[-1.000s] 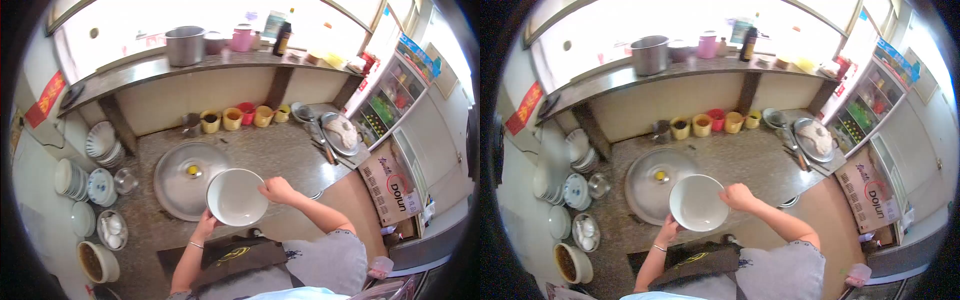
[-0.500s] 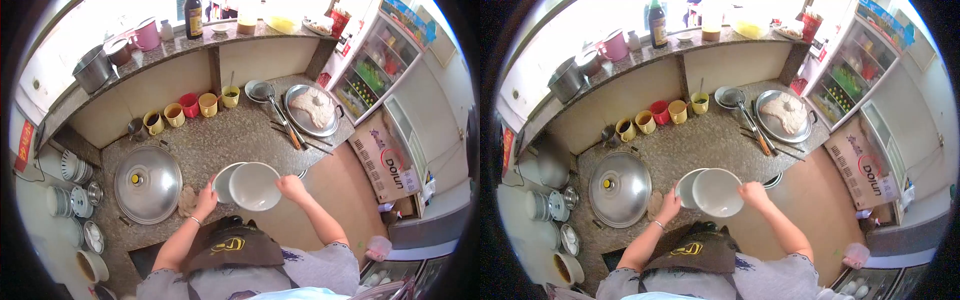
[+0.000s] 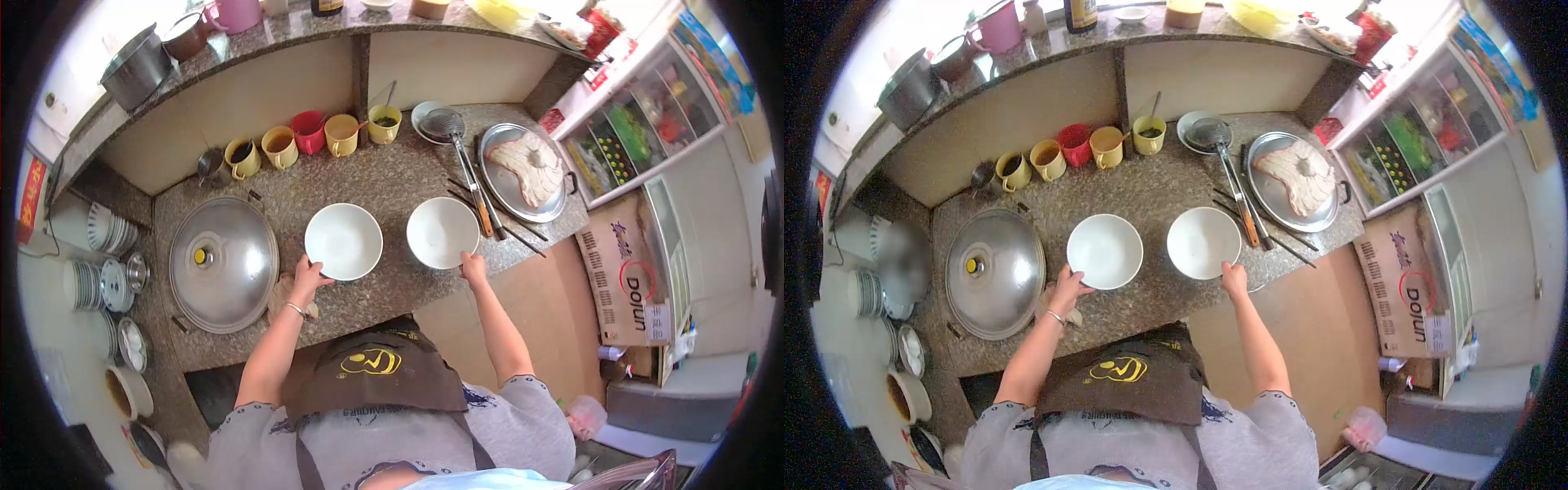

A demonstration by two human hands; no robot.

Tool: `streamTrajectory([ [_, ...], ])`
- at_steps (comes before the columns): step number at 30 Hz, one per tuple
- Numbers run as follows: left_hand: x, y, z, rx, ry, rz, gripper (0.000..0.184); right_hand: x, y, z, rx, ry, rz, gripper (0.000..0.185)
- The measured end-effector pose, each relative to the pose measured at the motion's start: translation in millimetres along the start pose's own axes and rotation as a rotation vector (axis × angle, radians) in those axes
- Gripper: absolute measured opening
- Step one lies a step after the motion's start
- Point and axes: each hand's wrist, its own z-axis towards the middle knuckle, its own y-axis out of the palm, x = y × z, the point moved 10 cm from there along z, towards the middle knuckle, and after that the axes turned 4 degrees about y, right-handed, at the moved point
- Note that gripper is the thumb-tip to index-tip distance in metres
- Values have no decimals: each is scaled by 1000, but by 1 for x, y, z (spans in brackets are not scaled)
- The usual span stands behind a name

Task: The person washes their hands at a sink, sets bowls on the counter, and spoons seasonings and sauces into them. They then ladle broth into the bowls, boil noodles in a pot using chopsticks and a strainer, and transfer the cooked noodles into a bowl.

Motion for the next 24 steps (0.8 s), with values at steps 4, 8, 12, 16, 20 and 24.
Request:
streamTrajectory([
  [4, -25, 18, 11, 60, -55, -76, 35, 18, 28, 40, -113, 108, 305, 31],
  [8, -36, 36, 6, 150, -94, -147, 33, 20, 37, 67, -168, 116, 290, 34],
  [12, -46, 48, 6, 234, -109, -201, 31, 6, 36, 78, -243, 131, 278, 37],
  [16, -49, 50, 1, 252, -123, -171, 34, 8, 45, 88, -334, 147, 256, 38],
  [20, -16, -6, 24, 377, -56, 421, 37, -3, 57, 84, -549, 126, 153, 46],
  [24, 58, -25, 107, 535, 221, 762, 49, -7, 69, 61, -958, 35, -81, 52],
])
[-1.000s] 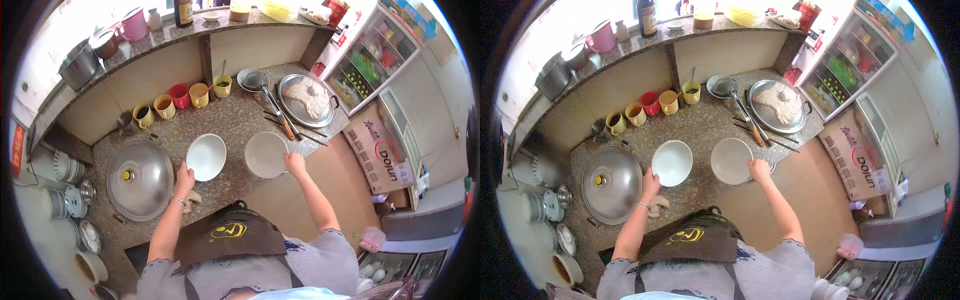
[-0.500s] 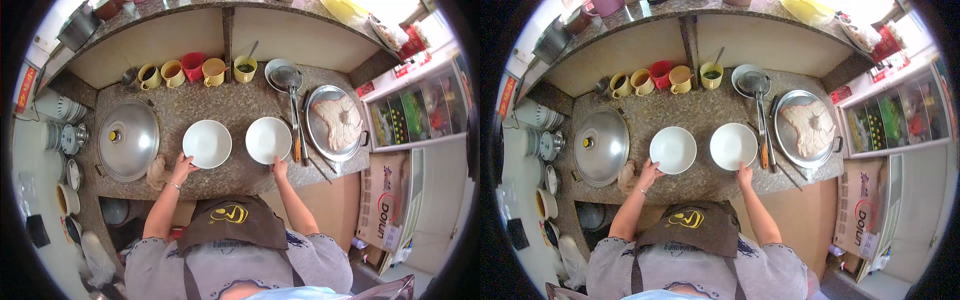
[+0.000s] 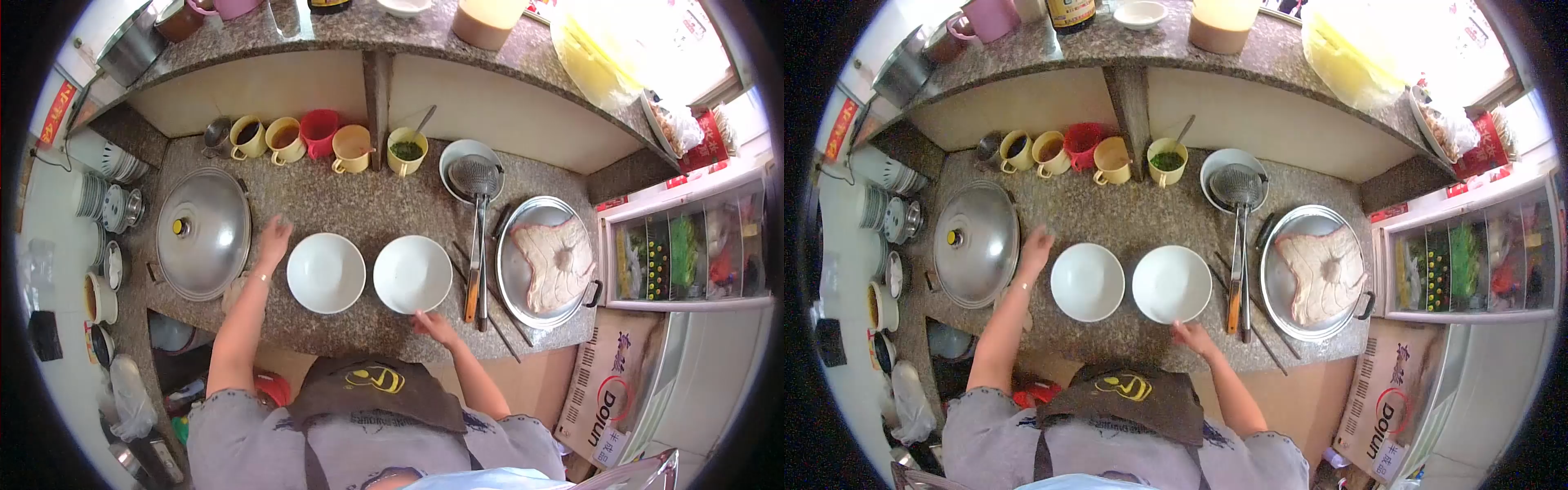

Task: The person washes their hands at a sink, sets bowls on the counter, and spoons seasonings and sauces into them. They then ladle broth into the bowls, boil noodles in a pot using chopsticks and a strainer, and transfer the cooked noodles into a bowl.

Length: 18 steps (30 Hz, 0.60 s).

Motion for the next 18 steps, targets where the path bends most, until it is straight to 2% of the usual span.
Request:
streamTrajectory([
  [1, 9, 20, 30, -50, 13, -109, 50, -8, 1, -11, -36, 11, -78, 52],
  [3, 66, 55, 62, -165, -3, -383, 54, -10, -17, -25, 116, -96, -571, 49],
  [5, 96, 95, 89, -292, -98, -592, 53, -23, -28, -51, 220, -56, -731, 56],
  [6, 99, 106, 105, -285, -83, -612, 53, -24, -31, -63, 239, -30, -676, 52],
  [8, 86, 140, 120, -364, -280, -690, 39, -25, -36, -71, 264, -6, -633, 48],
  [9, 85, 144, 120, -361, -278, -700, 39, -26, -35, -72, 241, -41, -417, 39],
  [10, 92, 140, 114, -356, -174, -652, 33, -27, -31, -74, 212, -73, -194, 30],
  [12, 102, 121, 92, -330, -43, -562, 30, -72, -27, -68, 256, -190, -153, 24],
  [13, 97, 112, 77, -336, -48, -552, 30, -99, -24, -60, 269, -331, -96, 25],
  [14, 104, 94, 65, -276, 104, -445, 28, -126, -21, -50, 306, -386, -18, 29],
  [15, 112, 75, 50, -217, 254, -335, 27, -153, -15, -38, 342, -450, 10, 40],
  [16, 115, 60, 32, -222, 249, -324, 27, -190, -6, -31, 418, -550, -94, 52],
  [17, 130, 43, 10, -224, 292, -300, 25, -217, 4, -24, 436, -620, 58, 56],
  [18, 143, 27, -10, -226, 333, -275, 23, -246, 21, -15, 353, -713, 220, 50],
])
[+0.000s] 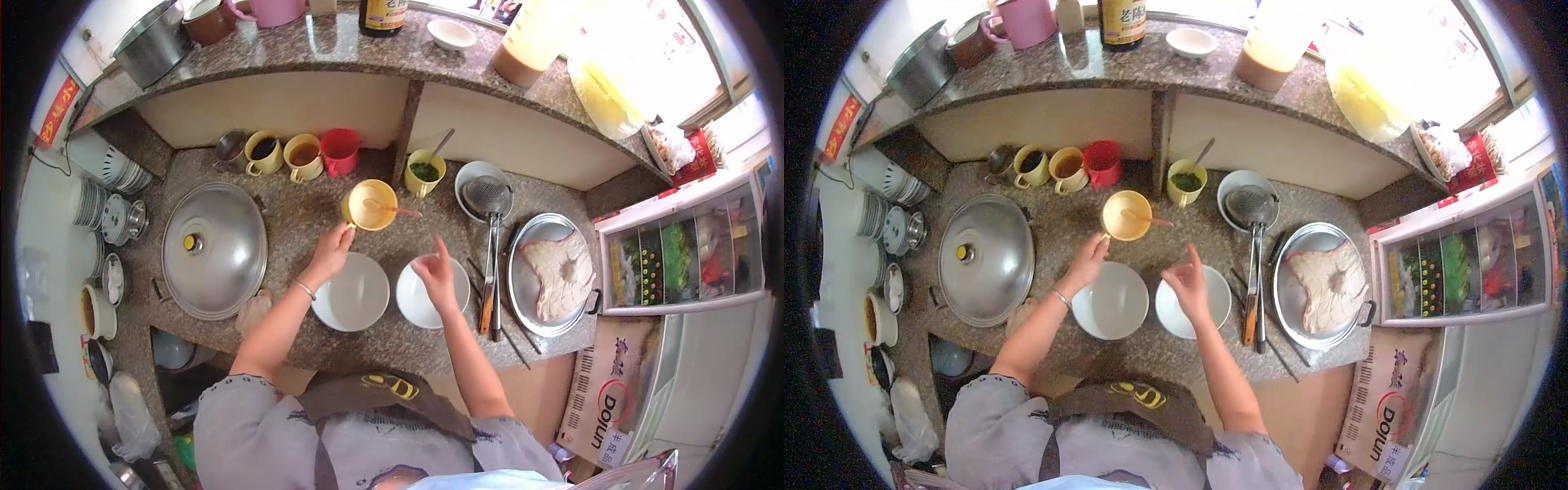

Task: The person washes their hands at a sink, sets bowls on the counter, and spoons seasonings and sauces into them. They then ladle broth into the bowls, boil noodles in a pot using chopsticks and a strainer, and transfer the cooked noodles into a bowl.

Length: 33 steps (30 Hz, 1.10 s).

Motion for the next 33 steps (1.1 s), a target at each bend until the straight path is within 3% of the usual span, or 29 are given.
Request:
streamTrajectory([
  [2, 27, -14, -30, 11, 71, 66, 21, -14, 33, 20, -33, -39, 193, 45],
  [3, 45, -22, -43, 24, 156, 126, 19, -22, 44, 25, -26, -112, 98, 37],
  [5, 57, -37, -69, -6, 108, 174, 19, -42, 60, 16, -32, -167, 6, 29],
  [7, 65, -54, -90, 34, 121, 255, 18, -105, 92, -21, -202, -590, -519, 17],
  [8, 63, -59, -98, 39, 107, 252, 18, -109, 98, -31, -229, -610, -554, 19],
  [13, 64, -77, -131, 71, 142, 285, 16, -76, 118, -65, -315, -563, -530, 14],
  [15, 57, -80, -142, 77, 89, 270, 16, -44, 105, -64, -228, -133, -232, 13],
  [21, 52, -86, -159, 84, 32, 190, 17, 4, 88, -68, -75, 113, 285, 23],
  [25, 26, -89, -170, 110, -52, 67, 17, -11, 79, -71, -44, 99, 275, 23],
  [29, -1, -103, -181, 124, -158, 71, 17, -35, 61, -80, -22, -79, 131, 19],
  [31, -3, -112, -183, 169, -118, 150, 17, -56, 75, -92, -144, -387, -372, 10],
  [33, -2, -112, -184, 163, -109, 173, 18, -66, 87, -100, -237, -490, -532, 17],
])
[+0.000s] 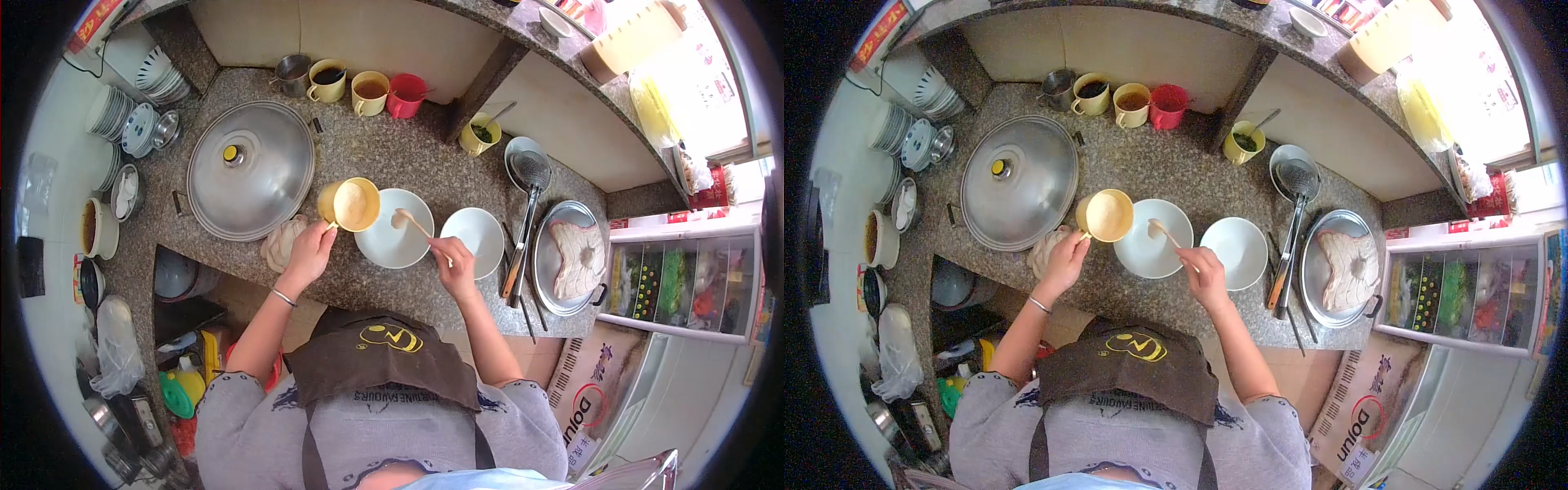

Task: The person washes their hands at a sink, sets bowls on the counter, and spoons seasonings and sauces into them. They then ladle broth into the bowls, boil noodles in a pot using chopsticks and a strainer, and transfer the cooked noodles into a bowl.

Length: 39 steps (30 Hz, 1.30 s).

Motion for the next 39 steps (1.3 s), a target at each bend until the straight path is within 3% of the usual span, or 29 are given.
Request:
streamTrajectory([
  [2, 19, 1, 2, 38, 98, -1, 17, -22, -4, -1, 6, -133, -80, 20],
  [8, 74, 50, 14, -126, 234, 36, 16, -8, -11, 0, 22, -46, -64, 18],
  [10, 93, 66, 16, -132, 303, 54, 16, 8, -15, -11, 13, 48, -63, 14],
  [12, 112, 81, 16, -183, 353, 28, 16, 39, -33, -29, 186, 322, 212, 13],
  [14, 122, 96, 18, -206, 379, -1, 16, 60, -45, -44, 270, 407, 334, 21],
  [17, 132, 122, 18, -301, 348, -22, 17, 98, -67, -75, 480, 591, 673, 24],
  [22, 131, 152, 21, -360, 211, -116, 18, 107, -109, -98, 613, 551, 742, 25],
  [24, 122, 159, 24, -339, 193, -119, 18, 103, -133, -103, 671, 479, 626, 26],
  [26, 116, 160, 26, -310, 171, -122, 18, 101, -148, -106, 644, 444, 541, 22],
  [29, 108, 160, 32, -318, 105, 20, 20, 73, -151, -89, 375, 166, -68, 15],
  [32, 106, 164, 35, -304, 82, 19, 20, 62, -154, -79, 297, 59, -231, 19],
  [36, 126, 169, 44, -259, 158, -38, 20, 57, -149, -47, 272, 22, -80, 19],
  [39, 109, 188, 55, -315, 43, -134, 22, 77, -119, -20, 63, 192, 85, 36],
])
